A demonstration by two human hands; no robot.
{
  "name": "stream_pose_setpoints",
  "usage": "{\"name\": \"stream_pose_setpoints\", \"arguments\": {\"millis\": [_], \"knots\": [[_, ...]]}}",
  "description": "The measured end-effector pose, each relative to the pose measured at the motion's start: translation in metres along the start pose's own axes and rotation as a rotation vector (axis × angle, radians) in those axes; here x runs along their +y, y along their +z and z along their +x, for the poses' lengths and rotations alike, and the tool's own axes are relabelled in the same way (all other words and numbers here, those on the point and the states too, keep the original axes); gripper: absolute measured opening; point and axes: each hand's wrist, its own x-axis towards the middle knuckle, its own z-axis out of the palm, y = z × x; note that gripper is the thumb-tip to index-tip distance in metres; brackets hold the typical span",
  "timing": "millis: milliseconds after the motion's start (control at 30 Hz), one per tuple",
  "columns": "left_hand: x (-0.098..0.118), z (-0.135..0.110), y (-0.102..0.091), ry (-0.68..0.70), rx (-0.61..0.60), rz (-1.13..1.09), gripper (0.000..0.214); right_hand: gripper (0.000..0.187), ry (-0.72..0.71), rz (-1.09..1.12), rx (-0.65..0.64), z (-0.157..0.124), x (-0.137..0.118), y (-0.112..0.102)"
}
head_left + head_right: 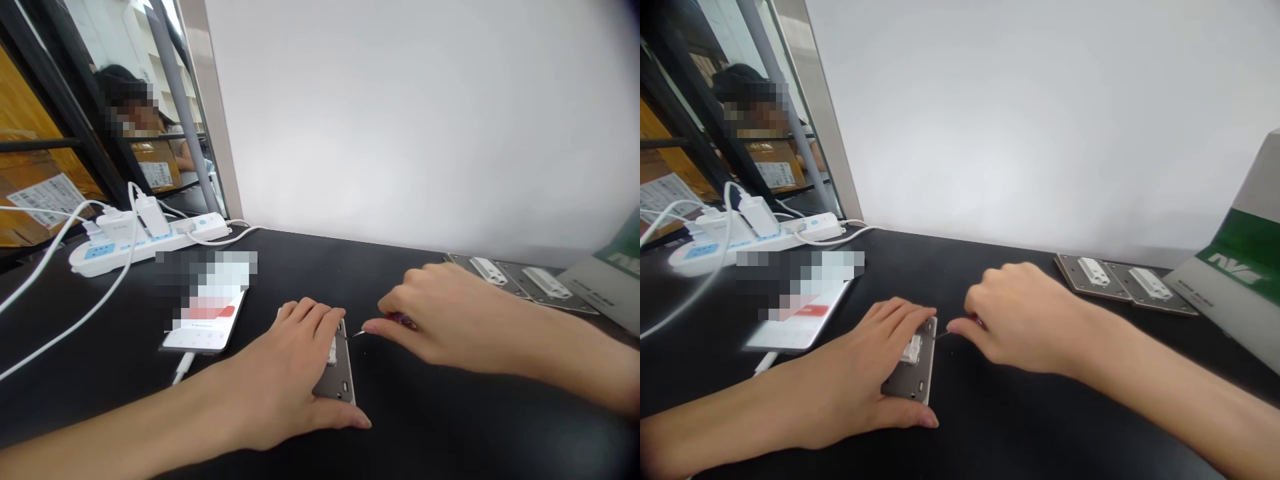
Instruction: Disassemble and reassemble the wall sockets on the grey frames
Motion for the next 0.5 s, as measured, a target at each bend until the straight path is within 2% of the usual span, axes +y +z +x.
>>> {"name": "stream_pose_setpoints", "arguments": {"millis": [100,233,367,500], "knots": [[0.0,-0.001,0.0,-0.062,-0.003,-0.064,0.087,0.051,0.057,0.18,-0.023,-0.01,0.012,0.021],[0.005,-0.002,-0.004,-0.174,-0.017,-0.109,0.089,0.053,0.158,0.321,-0.009,-0.022,0.01,0.04],[0.009,-0.003,-0.007,-0.207,-0.038,-0.142,0.09,0.053,0.203,0.432,0.026,-0.027,0.005,0.044],[0.008,-0.002,-0.005,-0.166,-0.018,-0.155,0.093,0.053,0.204,0.478,0.072,-0.028,0.003,0.044]]}}
